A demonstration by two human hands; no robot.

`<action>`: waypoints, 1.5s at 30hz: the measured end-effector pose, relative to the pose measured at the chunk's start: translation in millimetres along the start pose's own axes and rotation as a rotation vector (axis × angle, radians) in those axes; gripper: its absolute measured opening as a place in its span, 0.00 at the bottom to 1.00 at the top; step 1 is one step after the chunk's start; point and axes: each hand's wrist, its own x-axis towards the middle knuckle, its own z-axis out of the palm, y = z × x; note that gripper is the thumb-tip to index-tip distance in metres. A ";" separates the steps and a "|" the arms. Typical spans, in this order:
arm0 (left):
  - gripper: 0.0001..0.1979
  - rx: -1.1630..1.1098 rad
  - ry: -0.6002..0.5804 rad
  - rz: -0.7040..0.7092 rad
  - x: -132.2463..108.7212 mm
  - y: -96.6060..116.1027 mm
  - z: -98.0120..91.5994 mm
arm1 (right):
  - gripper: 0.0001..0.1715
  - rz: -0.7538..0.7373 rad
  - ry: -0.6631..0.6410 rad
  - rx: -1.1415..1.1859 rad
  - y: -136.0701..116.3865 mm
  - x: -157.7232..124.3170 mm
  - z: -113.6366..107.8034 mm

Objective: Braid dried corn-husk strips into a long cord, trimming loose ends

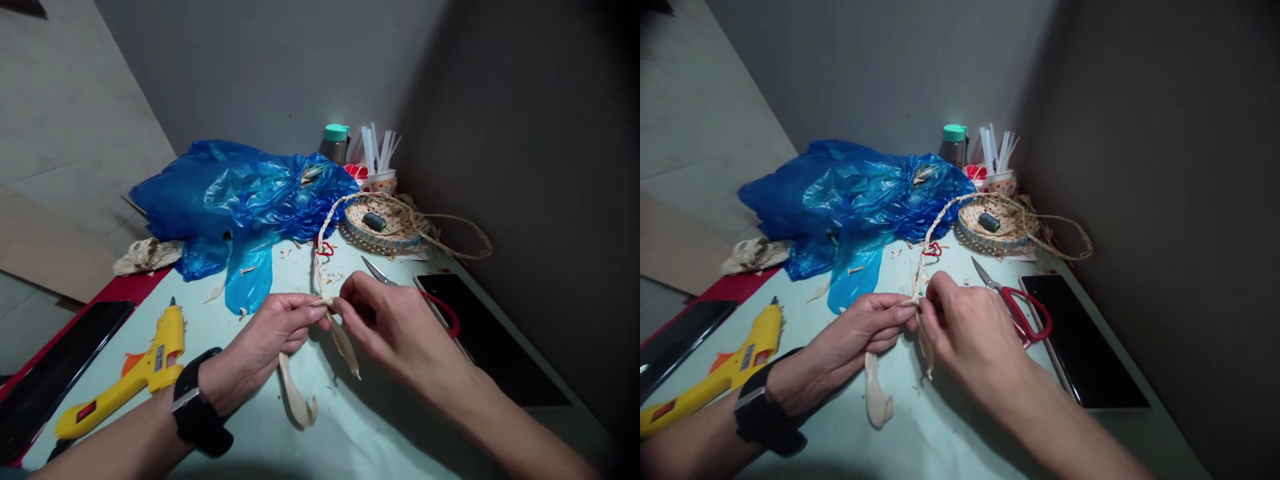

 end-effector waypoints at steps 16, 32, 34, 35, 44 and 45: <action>0.12 -0.032 0.033 -0.014 -0.9 -0.9 0.5 | 0.04 -0.116 -0.109 -0.274 -5.8 -9.8 8.9; 0.09 -0.011 0.049 -0.031 -0.6 0.1 3.3 | 0.03 -0.157 -0.244 -0.333 -5.2 -10.3 0.4; 0.08 -0.005 0.042 -0.021 -0.6 -0.1 3.7 | 0.04 -0.180 -0.236 -0.336 -4.1 -10.5 0.6; 0.08 -0.002 0.038 -0.016 -0.7 -0.3 3.7 | 0.04 -0.189 -0.231 -0.336 -3.6 -10.8 0.5; 0.06 -0.024 0.044 -0.006 -1.2 -0.7 3.0 | 0.05 -0.276 -0.135 -0.370 0.0 -16.3 -0.3; 0.06 -0.029 0.045 -0.009 -1.1 -0.8 2.8 | 0.06 -0.277 -0.137 -0.369 -0.2 -16.4 -0.6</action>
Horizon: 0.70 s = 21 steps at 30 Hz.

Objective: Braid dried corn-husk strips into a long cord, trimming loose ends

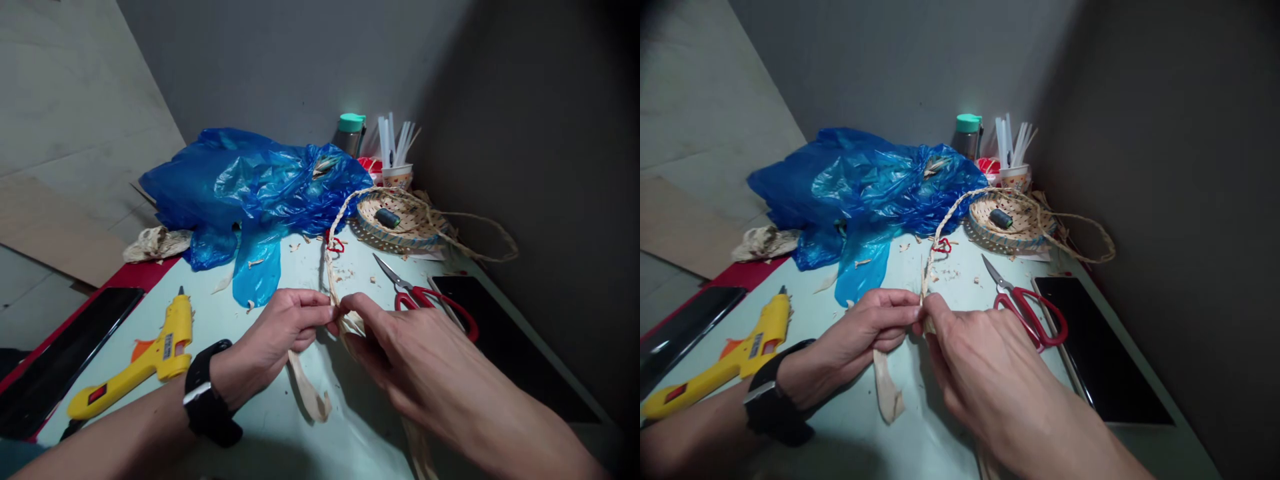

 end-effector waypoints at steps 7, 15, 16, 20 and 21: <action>0.07 0.020 -0.038 -0.011 1.1 -4.1 -3.8 | 0.06 0.035 -0.043 0.080 2.0 1.1 1.3; 0.08 -0.027 0.022 -0.002 1.7 -4.4 0.0 | 0.09 0.083 -0.103 0.260 -1.6 -1.2 -3.5; 0.08 -0.045 0.018 -0.003 1.9 -3.9 0.2 | 0.09 0.104 -0.116 0.311 -1.8 -0.5 -5.5; 0.09 -0.080 -0.012 0.007 2.6 -2.1 -1.3 | 0.09 0.137 -0.157 0.571 1.5 1.5 -10.9; 0.09 -0.081 -0.017 0.013 2.4 -1.7 -1.9 | 0.10 0.129 -0.166 0.626 2.7 1.7 -11.4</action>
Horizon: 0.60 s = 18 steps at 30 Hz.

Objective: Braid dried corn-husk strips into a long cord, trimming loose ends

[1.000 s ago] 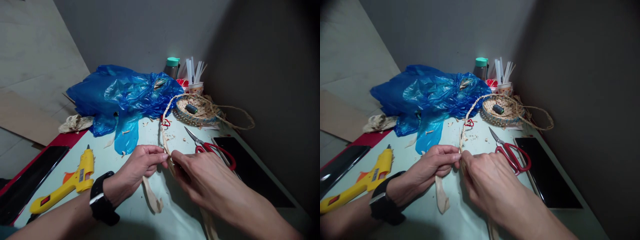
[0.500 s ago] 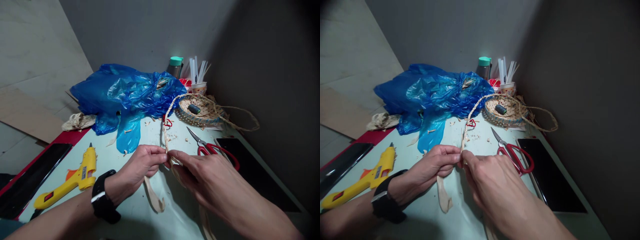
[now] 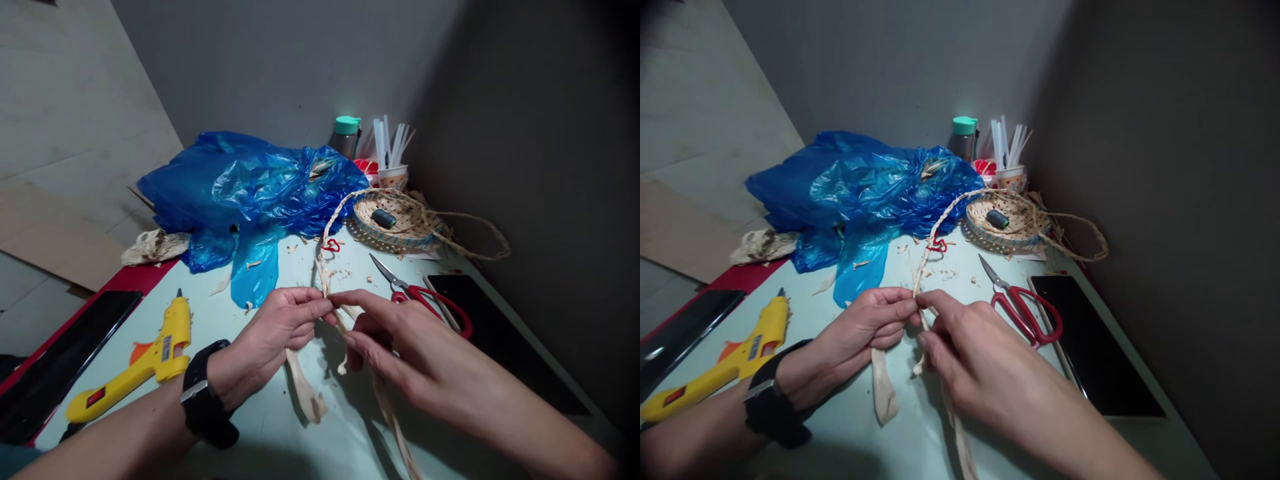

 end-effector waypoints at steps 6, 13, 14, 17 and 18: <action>0.06 -0.015 0.003 -0.004 -3.1 3.2 -0.7 | 0.16 -0.003 -0.058 0.067 3.8 2.9 -5.2; 0.06 -0.015 -0.002 0.004 -1.8 4.1 -1.6 | 0.14 0.033 0.154 -0.192 15.5 9.4 -7.6; 0.06 -0.010 0.001 0.003 -1.7 4.2 -1.8 | 0.11 0.019 0.091 -0.199 16.3 10.0 -7.3; 0.07 0.032 0.015 0.013 -2.6 4.2 -1.0 | 0.14 0.015 0.052 -0.240 15.5 10.3 -8.3; 0.07 0.055 0.016 0.018 -3.1 4.0 -0.2 | 0.14 0.024 0.075 -0.261 14.4 9.9 -9.3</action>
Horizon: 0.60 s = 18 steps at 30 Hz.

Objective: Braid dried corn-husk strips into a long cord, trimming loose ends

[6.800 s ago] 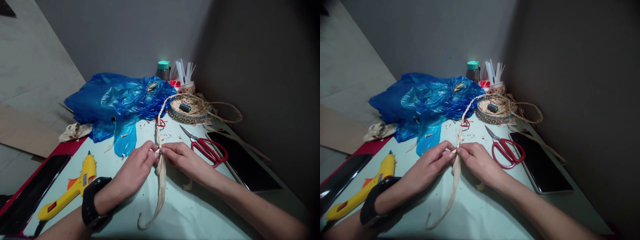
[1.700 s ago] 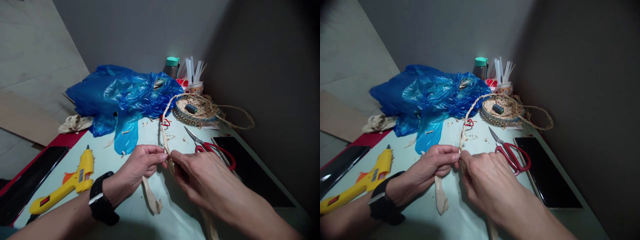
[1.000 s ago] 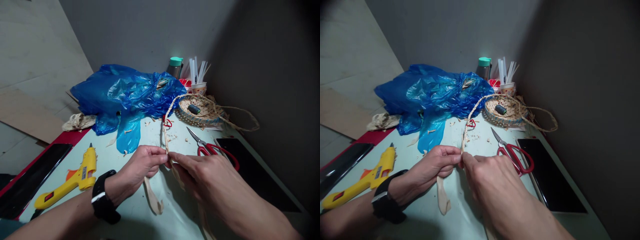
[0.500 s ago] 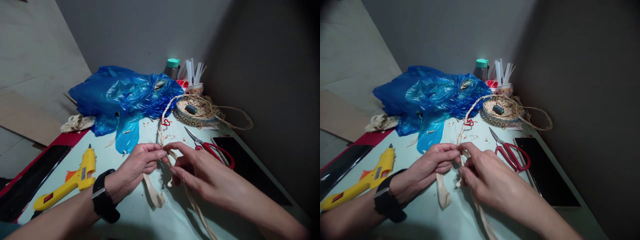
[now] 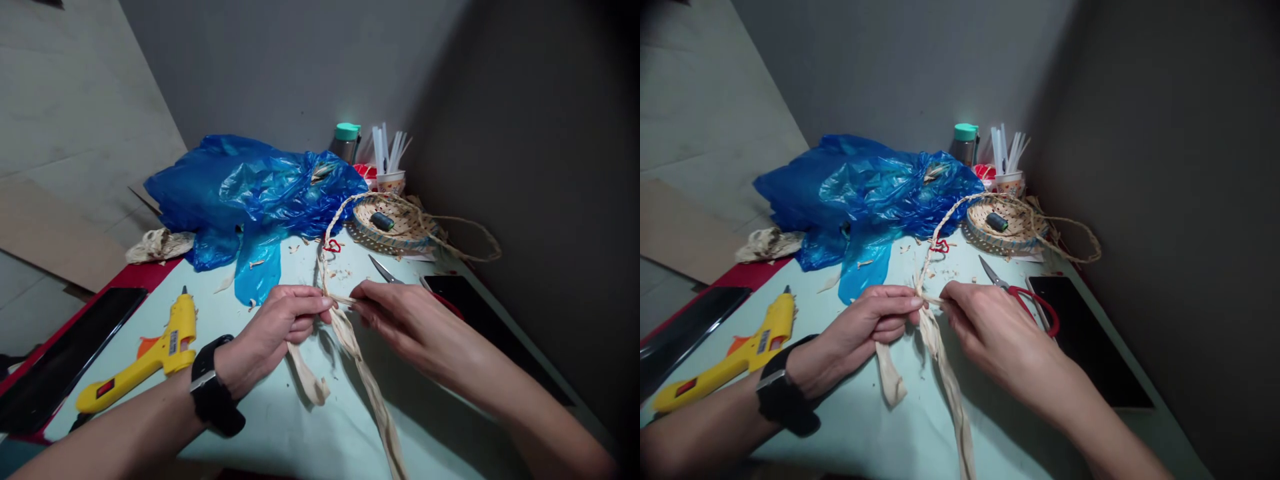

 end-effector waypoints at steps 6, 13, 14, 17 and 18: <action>0.09 0.113 0.026 0.021 -2.7 -2.0 4.6 | 0.16 0.017 -0.032 0.020 -11.1 -8.1 -2.5; 0.12 0.081 -0.025 0.082 -4.8 -6.1 6.6 | 0.08 -0.128 -0.109 -0.031 -26.5 -11.3 17.3; 0.12 0.072 -0.033 0.081 -5.0 -6.8 6.8 | 0.09 -0.138 -0.107 -0.061 -26.8 -11.0 19.1; 0.09 0.026 -0.028 0.046 -5.7 -8.6 7.2 | 0.06 -0.169 -0.108 -0.081 -26.0 -9.9 18.5; 0.08 0.003 -0.024 0.039 -6.1 -8.8 7.2 | 0.07 -0.166 -0.092 -0.041 -25.1 -9.3 16.4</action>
